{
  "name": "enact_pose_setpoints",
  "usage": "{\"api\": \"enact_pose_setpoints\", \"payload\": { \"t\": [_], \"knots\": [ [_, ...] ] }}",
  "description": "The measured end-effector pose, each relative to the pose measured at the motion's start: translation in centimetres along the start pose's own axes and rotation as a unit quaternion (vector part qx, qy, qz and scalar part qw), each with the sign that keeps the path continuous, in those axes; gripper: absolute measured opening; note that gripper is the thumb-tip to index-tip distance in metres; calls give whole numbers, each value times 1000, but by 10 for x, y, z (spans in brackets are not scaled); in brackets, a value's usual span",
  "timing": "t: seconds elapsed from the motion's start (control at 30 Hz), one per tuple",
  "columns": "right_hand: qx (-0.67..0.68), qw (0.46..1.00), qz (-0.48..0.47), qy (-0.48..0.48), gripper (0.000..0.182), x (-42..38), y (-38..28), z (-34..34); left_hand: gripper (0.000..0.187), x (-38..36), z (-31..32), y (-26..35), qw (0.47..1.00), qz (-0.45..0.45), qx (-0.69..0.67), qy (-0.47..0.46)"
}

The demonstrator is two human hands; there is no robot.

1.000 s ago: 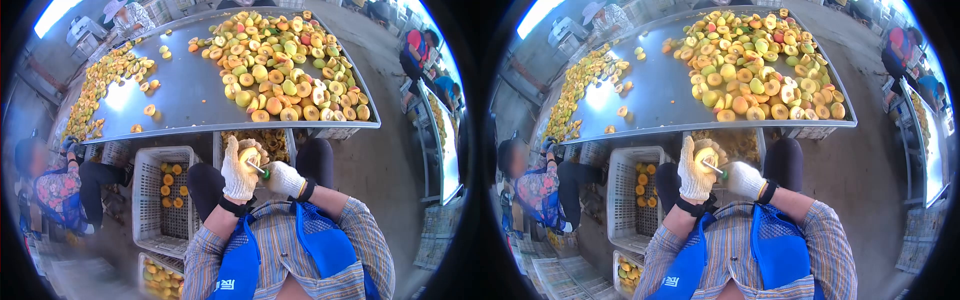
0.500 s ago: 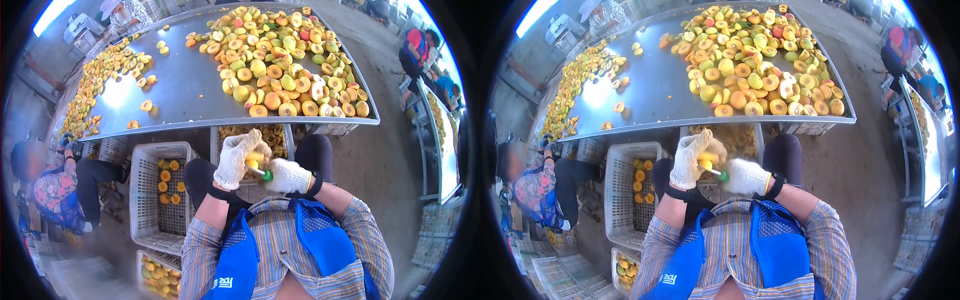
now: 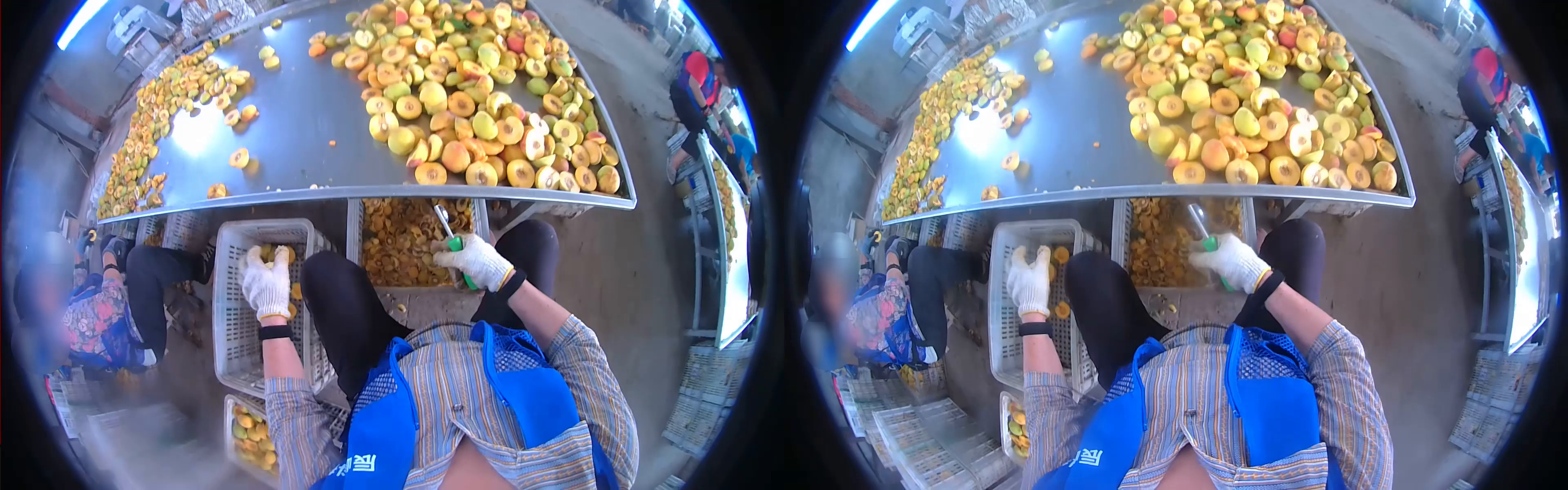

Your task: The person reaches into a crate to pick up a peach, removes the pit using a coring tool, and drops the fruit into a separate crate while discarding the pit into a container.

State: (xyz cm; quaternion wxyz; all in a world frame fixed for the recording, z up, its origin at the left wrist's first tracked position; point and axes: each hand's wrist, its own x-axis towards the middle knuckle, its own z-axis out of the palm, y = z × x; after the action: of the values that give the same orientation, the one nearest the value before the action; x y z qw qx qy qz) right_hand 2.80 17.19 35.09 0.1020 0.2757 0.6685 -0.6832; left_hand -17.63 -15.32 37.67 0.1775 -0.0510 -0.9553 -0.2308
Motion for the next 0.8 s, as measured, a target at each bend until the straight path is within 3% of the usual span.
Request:
{"api": "enact_pose_setpoints", "payload": {
  "t": [0.03,0.07,0.13,0.17,0.2,0.23,0.33,0.4,0.43,0.5,0.57,0.63,0.7,0.77,0.8],
  "knots": [
    [-4,1000,-6,-1,44,-3,-9,-1,34,-3,-1,2,994,32,90,54],
    [5,1000,31,-3,39,-11,-20,-4,34,-4,0,7,994,31,95,47],
    [-18,1000,2,9,37,12,18,-12,34,-2,-2,40,993,114,-3,13],
    [-46,998,-38,26,35,23,28,-18,31,-4,5,63,983,174,-40,41],
    [-93,995,-3,23,33,16,12,-21,29,0,10,92,957,269,-84,64],
    [-3,995,-92,38,32,24,30,-18,28,-1,17,124,940,312,-130,51],
    [15,998,-54,29,37,22,36,-20,28,6,60,200,912,371,-138,-106],
    [-28,999,-42,7,40,14,24,-19,46,10,83,245,902,322,-5,-288],
    [-61,997,-41,10,41,1,5,-16,59,10,101,257,900,307,14,-311],
    [-128,991,-17,-22,47,-5,-9,-19,68,15,90,294,870,276,75,-401],
    [-139,989,32,-35,48,-3,-7,-18,66,11,107,297,870,261,86,-410],
    [-130,991,23,-36,47,-5,-7,-19,67,12,108,296,872,246,69,-418],
    [-121,992,9,-34,45,-10,-16,-20,62,8,107,282,895,254,17,-366],
    [-124,992,16,-10,44,-26,-36,-18,45,11,99,268,901,189,-170,-352],
    [-125,992,20,0,43,-34,-43,-18,28,9,107,254,850,57,-383,-357]
  ]
}}
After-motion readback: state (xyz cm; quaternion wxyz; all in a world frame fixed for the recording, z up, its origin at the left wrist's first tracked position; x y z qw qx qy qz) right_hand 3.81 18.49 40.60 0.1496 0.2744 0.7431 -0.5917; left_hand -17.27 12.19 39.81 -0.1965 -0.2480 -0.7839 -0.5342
